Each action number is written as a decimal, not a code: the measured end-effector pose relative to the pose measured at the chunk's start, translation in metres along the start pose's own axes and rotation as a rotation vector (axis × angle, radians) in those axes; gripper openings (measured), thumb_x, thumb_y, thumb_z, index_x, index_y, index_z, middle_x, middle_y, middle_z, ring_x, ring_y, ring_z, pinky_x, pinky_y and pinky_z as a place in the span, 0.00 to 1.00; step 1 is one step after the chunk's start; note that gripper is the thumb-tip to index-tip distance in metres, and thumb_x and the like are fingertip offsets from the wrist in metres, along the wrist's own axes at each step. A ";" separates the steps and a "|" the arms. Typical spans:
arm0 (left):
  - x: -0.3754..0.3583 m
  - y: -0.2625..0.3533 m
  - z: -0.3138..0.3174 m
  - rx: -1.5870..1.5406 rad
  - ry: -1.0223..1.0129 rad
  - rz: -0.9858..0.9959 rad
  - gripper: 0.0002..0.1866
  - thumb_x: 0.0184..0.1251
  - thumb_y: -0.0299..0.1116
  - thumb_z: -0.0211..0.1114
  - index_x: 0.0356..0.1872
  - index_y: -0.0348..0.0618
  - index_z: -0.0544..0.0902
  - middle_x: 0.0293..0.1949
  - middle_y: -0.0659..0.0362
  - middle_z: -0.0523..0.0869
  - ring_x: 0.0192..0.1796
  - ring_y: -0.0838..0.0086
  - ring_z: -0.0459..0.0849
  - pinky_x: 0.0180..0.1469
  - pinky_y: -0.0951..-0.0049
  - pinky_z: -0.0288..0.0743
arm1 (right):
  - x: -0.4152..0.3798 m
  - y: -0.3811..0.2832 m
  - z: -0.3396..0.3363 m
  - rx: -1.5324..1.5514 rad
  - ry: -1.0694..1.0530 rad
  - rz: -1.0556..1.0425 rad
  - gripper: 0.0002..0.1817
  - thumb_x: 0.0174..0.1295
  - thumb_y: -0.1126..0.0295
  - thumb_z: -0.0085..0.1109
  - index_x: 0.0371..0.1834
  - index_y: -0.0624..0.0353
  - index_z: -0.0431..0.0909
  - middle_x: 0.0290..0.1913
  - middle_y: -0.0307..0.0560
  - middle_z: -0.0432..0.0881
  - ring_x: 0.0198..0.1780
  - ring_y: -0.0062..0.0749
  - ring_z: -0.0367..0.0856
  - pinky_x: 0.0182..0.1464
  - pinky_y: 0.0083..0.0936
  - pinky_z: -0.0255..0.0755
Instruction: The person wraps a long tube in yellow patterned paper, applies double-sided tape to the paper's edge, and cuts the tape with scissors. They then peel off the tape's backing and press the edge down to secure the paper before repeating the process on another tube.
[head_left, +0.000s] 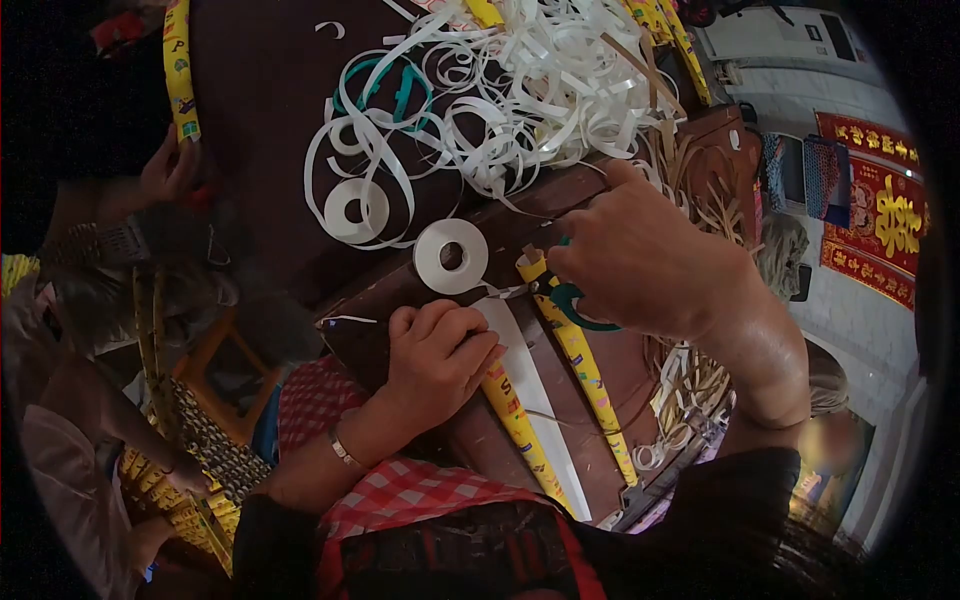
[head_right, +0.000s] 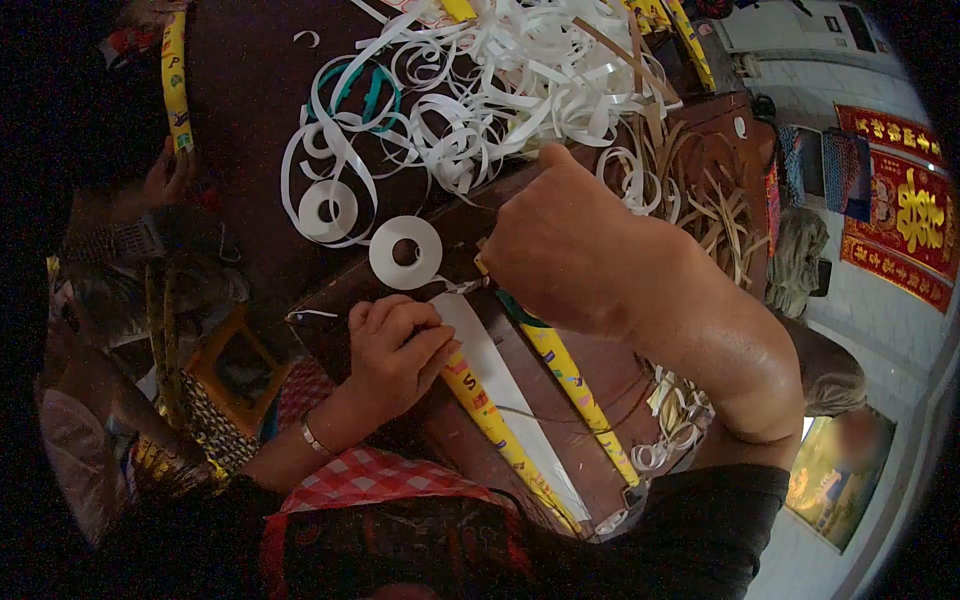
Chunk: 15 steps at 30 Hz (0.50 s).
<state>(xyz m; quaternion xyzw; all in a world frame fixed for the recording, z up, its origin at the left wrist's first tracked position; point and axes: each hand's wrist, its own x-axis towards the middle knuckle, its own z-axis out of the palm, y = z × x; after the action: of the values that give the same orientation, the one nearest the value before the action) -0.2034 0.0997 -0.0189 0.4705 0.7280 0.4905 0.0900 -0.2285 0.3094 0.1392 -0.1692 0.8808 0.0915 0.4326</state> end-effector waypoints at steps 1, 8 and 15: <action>0.000 0.000 0.000 0.004 -0.003 0.000 0.08 0.50 0.33 0.73 0.32 0.49 0.83 0.39 0.67 0.79 0.45 0.70 0.78 0.45 0.63 0.61 | 0.000 0.000 -0.001 -0.002 -0.011 0.005 0.12 0.47 0.58 0.68 0.32 0.50 0.84 0.30 0.41 0.82 0.34 0.36 0.84 0.56 0.39 0.64; 0.000 0.000 0.000 0.008 -0.003 0.002 0.09 0.51 0.34 0.73 0.32 0.50 0.83 0.39 0.67 0.79 0.45 0.70 0.78 0.45 0.63 0.61 | 0.000 -0.001 -0.001 0.004 -0.030 0.025 0.12 0.47 0.58 0.69 0.33 0.50 0.84 0.31 0.41 0.82 0.36 0.36 0.84 0.56 0.39 0.63; 0.000 -0.001 0.001 -0.007 -0.004 -0.004 0.08 0.51 0.33 0.73 0.32 0.49 0.83 0.39 0.66 0.79 0.45 0.70 0.78 0.45 0.63 0.61 | -0.001 -0.005 -0.005 -0.010 -0.062 0.026 0.13 0.48 0.58 0.70 0.33 0.51 0.83 0.32 0.40 0.82 0.36 0.35 0.84 0.57 0.38 0.63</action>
<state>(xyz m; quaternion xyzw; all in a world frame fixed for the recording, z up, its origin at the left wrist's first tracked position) -0.2031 0.0998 -0.0199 0.4696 0.7272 0.4918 0.0940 -0.2297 0.3034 0.1428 -0.1569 0.8686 0.1067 0.4579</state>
